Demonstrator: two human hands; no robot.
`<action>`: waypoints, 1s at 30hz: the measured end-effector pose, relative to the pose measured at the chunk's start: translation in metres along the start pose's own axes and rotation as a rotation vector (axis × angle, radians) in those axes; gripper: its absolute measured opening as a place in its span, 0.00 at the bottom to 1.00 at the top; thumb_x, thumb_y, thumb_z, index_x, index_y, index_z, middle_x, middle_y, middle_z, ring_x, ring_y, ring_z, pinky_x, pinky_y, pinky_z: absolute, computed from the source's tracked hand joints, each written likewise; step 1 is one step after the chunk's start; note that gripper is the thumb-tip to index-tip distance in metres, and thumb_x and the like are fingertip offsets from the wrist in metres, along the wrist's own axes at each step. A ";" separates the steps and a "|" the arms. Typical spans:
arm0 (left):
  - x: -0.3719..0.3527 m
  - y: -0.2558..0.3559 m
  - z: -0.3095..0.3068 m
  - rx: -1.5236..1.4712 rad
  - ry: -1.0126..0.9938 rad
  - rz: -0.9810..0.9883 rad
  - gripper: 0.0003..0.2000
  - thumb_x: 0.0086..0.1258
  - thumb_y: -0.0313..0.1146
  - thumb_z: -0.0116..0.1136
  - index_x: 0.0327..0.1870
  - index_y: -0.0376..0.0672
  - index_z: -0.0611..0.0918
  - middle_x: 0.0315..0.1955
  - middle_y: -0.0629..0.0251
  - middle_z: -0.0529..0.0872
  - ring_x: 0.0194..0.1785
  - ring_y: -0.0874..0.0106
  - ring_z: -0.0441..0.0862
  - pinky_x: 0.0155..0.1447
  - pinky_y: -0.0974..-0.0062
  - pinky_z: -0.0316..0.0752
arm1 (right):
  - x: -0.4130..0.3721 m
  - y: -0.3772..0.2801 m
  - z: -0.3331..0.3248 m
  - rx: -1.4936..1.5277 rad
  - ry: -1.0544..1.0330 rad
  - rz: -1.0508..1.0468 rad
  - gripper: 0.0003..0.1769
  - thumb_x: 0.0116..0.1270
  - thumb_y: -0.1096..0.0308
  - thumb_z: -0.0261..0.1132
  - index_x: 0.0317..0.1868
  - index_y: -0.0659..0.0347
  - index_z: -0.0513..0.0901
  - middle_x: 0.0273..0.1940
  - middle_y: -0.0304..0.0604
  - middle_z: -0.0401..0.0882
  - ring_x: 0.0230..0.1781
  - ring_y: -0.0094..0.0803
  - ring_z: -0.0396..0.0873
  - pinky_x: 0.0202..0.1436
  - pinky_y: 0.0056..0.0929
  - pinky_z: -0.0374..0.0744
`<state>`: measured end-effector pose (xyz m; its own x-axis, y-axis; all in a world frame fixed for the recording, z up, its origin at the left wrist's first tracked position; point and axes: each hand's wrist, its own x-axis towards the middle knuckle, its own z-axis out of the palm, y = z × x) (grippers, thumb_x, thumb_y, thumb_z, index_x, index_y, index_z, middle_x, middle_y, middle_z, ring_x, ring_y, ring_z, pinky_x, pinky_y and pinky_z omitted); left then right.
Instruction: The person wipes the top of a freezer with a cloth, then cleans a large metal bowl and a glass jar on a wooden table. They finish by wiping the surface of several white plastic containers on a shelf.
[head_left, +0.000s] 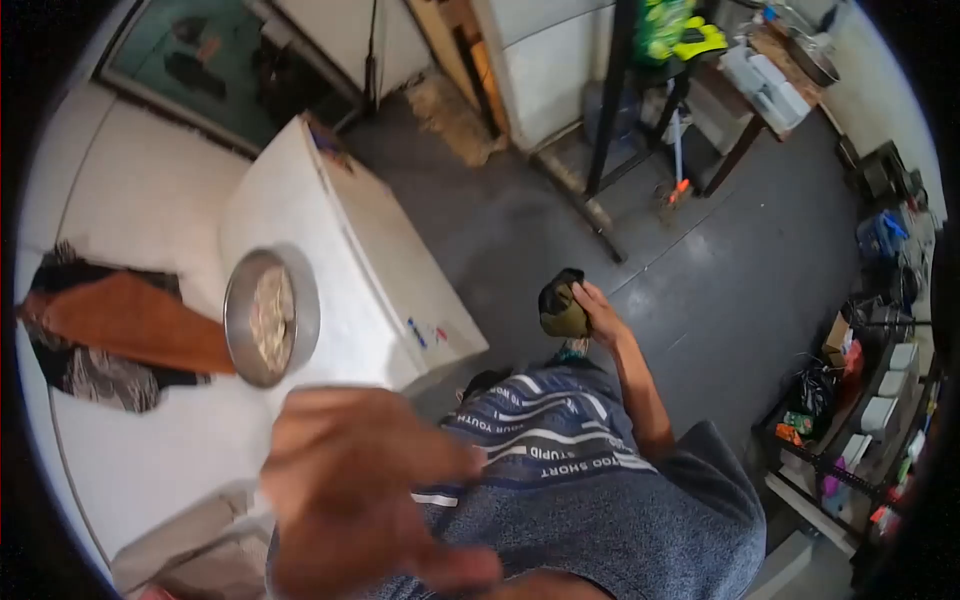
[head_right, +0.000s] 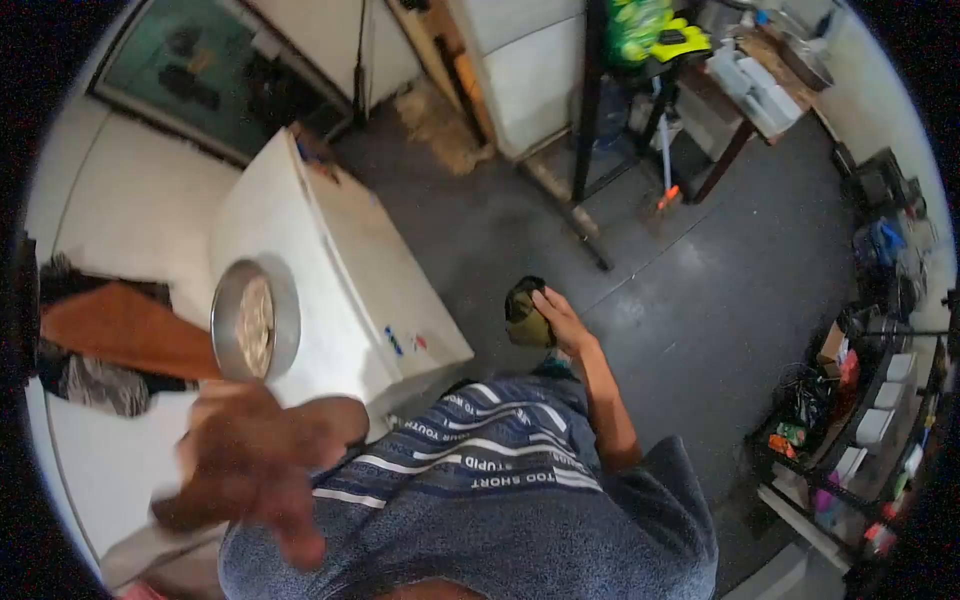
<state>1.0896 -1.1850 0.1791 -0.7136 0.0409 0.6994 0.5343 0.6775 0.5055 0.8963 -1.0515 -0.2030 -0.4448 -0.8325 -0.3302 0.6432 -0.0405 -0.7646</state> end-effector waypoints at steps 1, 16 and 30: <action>0.002 -0.018 0.020 -0.006 -0.014 0.040 0.15 0.60 0.34 0.61 0.45 0.38 0.75 0.26 0.53 0.82 0.23 0.71 0.78 0.29 0.79 0.71 | -0.004 -0.019 -0.012 0.003 0.010 -0.042 0.21 0.69 0.53 0.56 0.51 0.62 0.72 0.43 0.37 0.77 0.43 0.22 0.76 0.47 0.24 0.76; 0.034 -0.239 0.273 -0.453 -0.695 -0.738 0.24 0.60 0.31 0.63 0.57 0.41 0.68 0.57 0.57 0.69 0.60 0.63 0.69 0.58 0.68 0.69 | -0.057 -0.194 -0.100 -0.736 -0.039 -0.423 0.24 0.62 0.56 0.66 0.49 0.62 0.66 0.37 0.39 0.72 0.39 0.28 0.70 0.42 0.28 0.71; 0.213 -0.281 0.425 -0.503 -0.851 -0.085 0.15 0.60 0.25 0.55 0.49 0.37 0.73 0.37 0.54 0.78 0.45 0.57 0.77 0.51 0.63 0.69 | -0.081 -0.286 -0.218 -0.735 0.446 -0.517 0.24 0.53 0.64 0.72 0.40 0.62 0.66 0.31 0.42 0.70 0.32 0.27 0.67 0.36 0.28 0.70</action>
<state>0.5946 -1.0547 -0.0292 -0.7409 0.6537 0.1544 0.4556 0.3202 0.8306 0.6128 -0.8518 -0.0784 -0.8507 -0.5200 0.0770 -0.1726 0.1380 -0.9753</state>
